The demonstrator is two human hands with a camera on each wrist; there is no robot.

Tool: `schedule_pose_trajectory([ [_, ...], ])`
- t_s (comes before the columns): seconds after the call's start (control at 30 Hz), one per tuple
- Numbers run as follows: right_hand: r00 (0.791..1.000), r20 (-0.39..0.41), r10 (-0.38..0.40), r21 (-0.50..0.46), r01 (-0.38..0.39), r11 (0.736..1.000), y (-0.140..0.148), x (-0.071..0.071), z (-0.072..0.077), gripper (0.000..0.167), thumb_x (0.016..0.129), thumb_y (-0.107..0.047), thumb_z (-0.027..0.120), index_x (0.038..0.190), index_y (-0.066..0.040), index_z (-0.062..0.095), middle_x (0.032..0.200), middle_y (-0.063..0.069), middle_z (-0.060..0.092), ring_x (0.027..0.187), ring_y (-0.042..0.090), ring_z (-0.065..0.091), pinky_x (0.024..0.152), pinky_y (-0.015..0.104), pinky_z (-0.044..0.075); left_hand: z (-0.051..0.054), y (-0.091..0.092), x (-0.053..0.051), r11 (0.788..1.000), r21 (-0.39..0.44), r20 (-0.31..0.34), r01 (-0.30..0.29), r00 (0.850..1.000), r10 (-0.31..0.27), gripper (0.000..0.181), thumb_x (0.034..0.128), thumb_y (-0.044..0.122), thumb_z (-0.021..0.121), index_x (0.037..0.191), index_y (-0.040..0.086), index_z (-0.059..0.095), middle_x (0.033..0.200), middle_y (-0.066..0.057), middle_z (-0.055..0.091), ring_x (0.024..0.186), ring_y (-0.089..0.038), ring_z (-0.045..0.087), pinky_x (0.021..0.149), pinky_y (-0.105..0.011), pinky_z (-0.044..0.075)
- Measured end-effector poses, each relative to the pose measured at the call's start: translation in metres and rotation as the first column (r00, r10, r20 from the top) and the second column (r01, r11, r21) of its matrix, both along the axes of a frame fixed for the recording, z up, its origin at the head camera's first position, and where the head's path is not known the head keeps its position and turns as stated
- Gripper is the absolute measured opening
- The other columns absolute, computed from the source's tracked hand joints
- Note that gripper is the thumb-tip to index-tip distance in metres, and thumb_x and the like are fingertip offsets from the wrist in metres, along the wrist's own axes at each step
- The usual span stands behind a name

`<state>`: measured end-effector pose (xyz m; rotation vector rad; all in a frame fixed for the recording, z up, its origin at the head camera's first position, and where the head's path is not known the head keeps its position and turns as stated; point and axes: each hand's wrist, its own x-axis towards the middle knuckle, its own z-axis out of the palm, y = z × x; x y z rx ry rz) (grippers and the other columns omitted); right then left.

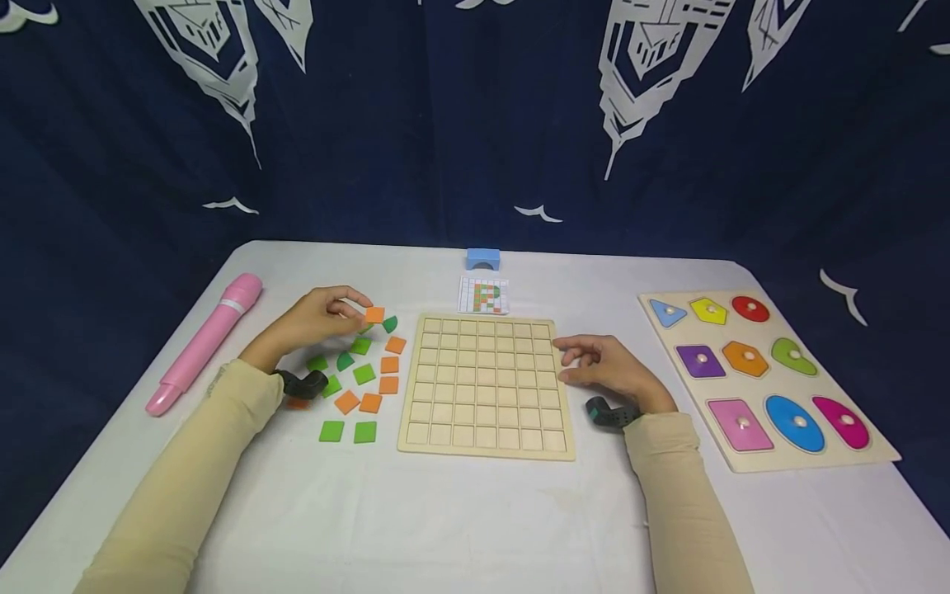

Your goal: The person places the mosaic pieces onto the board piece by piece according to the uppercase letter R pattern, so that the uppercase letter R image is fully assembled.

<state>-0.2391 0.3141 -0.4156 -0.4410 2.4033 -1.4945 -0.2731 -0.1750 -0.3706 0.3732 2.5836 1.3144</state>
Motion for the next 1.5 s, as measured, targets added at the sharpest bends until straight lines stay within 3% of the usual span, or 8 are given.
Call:
schedule_pose_trajectory([
  [0.27,1.0,-0.022,0.01,-0.033,-0.01,0.999,-0.002,0.001,-0.001,0.061,0.09,0.008,0.08,0.144,0.02,0.054,0.098,-0.001,0.067,0.071,0.008,0.05,0.063,0.02,0.046,0.0,0.028,-0.004,0.998,0.027,0.042,0.058,0.997,-0.059,0.038,0.0979,0.017,0.08,0.133,0.007,0.069,0.099,-0.007,0.078,0.083,-0.02,0.057,0.077,-0.031,0.045],
  [0.63,1.0,-0.006,-0.006,-0.002,0.006,1.0,-0.002,0.001,-0.001,0.066,0.09,0.006,0.082,0.147,0.018,0.052,0.099,0.001,0.067,0.071,0.008,0.049,0.064,0.021,0.046,-0.001,0.068,-0.004,0.995,0.098,0.152,0.03,0.987,-0.045,0.039,0.0966,0.017,0.081,0.133,0.007,0.069,0.108,-0.012,0.078,0.094,-0.02,0.064,0.083,-0.031,0.045],
  [0.97,1.0,-0.005,-0.001,0.0,0.001,1.0,-0.001,-0.001,-0.001,0.066,0.09,0.007,0.08,0.148,0.018,0.051,0.098,-0.001,0.067,0.07,0.008,0.048,0.064,0.02,0.045,0.0,0.092,-0.004,0.988,0.157,0.151,0.008,0.988,-0.032,0.039,0.0966,0.015,0.081,0.133,0.007,0.07,0.102,-0.01,0.076,0.081,-0.019,0.06,0.071,-0.028,0.045],
  [1.3,1.0,-0.008,0.004,-0.014,-0.004,1.0,-0.002,0.0,0.0,0.065,0.09,0.007,0.081,0.147,0.018,0.051,0.099,0.001,0.067,0.07,0.009,0.049,0.063,0.021,0.046,-0.004,0.115,-0.005,0.984,0.178,0.159,-0.005,0.987,-0.024,0.038,0.0977,0.018,0.08,0.133,0.008,0.07,0.112,-0.013,0.078,0.094,-0.022,0.07,0.081,-0.032,0.051],
  [1.5,1.0,-0.004,0.007,-0.035,-0.007,0.999,-0.002,0.001,0.0,0.066,0.09,0.008,0.08,0.148,0.019,0.05,0.1,0.001,0.067,0.071,0.009,0.049,0.063,0.021,0.047,-0.008,0.125,-0.003,0.971,0.239,0.168,0.009,0.984,-0.051,0.038,0.0988,0.015,0.078,0.134,0.006,0.069,0.117,-0.016,0.078,0.099,-0.025,0.072,0.088,-0.034,0.056],
])
